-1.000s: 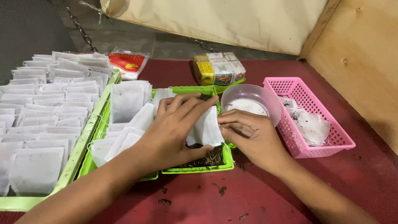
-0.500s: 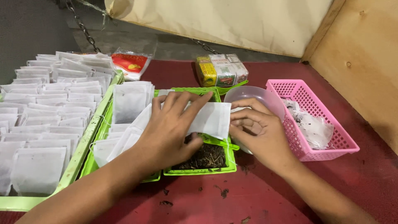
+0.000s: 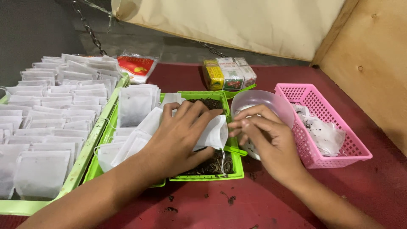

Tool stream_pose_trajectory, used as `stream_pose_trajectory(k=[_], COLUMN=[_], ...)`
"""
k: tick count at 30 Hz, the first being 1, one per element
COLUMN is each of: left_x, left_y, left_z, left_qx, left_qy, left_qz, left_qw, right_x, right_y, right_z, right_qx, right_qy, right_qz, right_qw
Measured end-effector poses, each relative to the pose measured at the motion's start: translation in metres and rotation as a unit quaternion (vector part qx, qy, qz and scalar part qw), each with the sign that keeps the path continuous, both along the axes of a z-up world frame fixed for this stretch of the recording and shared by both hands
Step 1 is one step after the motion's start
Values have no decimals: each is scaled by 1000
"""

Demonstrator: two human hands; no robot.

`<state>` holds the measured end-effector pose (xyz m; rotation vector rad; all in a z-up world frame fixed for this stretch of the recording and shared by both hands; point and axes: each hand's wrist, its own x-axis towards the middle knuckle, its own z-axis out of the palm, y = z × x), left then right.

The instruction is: Filling tea bags with loose tea leaves using a spoon and weighing them on a digital scale

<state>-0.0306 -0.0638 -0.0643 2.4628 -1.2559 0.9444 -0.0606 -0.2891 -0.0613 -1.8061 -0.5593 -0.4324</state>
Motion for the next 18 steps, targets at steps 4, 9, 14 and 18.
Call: stream_pose_trajectory(k=[4, 9, 14, 18], left_x=[3, 5, 9, 11], left_y=[0, 2, 1, 1], left_z=[-4, -4, -8, -14], left_qx=[0, -4, -4, 13], left_qy=[8, 15, 12, 25], left_qz=[19, 74, 103, 115], left_qw=[1000, 997, 995, 993], right_x=[6, 7, 5, 4], right_y=[-5, -8, -6, -6], right_z=[-3, -5, -3, -2], right_qx=[13, -10, -38, -49], right_qy=[21, 30, 14, 1], right_qz=[-22, -28, -32, -37], right_qw=[999, 999, 999, 998])
